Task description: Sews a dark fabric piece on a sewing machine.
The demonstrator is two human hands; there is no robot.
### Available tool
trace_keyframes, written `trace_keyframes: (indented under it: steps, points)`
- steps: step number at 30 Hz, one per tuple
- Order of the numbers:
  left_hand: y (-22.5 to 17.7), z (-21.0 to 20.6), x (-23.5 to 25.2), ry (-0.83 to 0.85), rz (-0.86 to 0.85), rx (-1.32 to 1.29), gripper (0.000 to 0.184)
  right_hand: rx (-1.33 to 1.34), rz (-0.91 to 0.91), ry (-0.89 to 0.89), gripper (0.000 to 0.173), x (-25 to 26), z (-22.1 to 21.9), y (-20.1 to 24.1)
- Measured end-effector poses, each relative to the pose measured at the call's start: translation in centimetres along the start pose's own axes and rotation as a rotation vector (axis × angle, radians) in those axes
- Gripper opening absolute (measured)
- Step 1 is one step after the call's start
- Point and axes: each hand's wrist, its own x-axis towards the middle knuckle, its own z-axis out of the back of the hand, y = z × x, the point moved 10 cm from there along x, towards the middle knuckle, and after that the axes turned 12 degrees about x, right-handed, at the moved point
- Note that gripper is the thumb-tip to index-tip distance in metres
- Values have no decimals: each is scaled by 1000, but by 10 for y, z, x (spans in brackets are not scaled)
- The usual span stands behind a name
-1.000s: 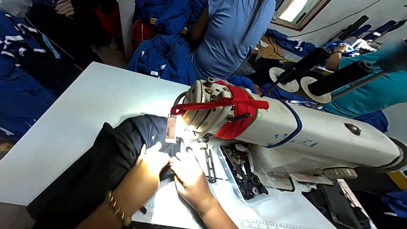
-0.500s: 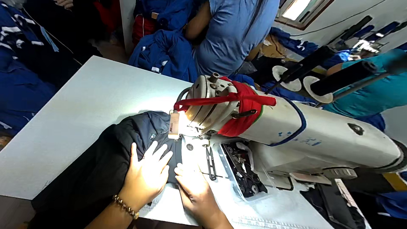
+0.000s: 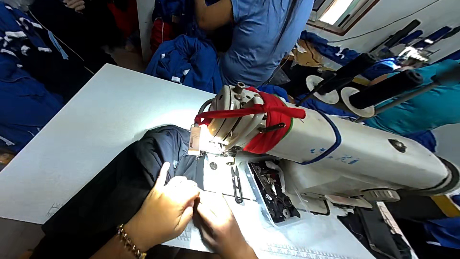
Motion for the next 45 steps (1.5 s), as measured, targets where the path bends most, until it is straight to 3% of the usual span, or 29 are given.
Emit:
trace_keyframes:
  steps: [4,14,17,19,22,27,33,40,42,45]
  points:
    - [11,-19,-17,22,125,193,50,7,3,55,18,-20,5,-2]
    - [42,-27,14,88,195,204,47,-57,-61,-4,19,12,-5,-27]
    - [38,-7,16,-132,50,131,34,-81,-76,-3,20,22,-6,-33]
    - [20,5,15,-167,-97,20,32,-79,-86,6,20,24,-8,-33]
    - [3,7,12,-72,-102,-56,32,-34,-57,0,17,14,-10,-19]
    - [15,-19,-4,22,91,188,49,-1,-44,25,20,-5,2,-14]
    - [22,-23,6,38,150,239,52,-9,-81,8,20,2,3,-24]
    - [44,-38,32,278,203,284,54,7,-128,-41,22,25,-3,-42]
    - [45,-34,34,227,143,268,52,-36,-134,-41,24,29,-5,-44]
    - [34,-2,30,21,-47,237,37,-57,-161,-16,25,33,-8,-44]
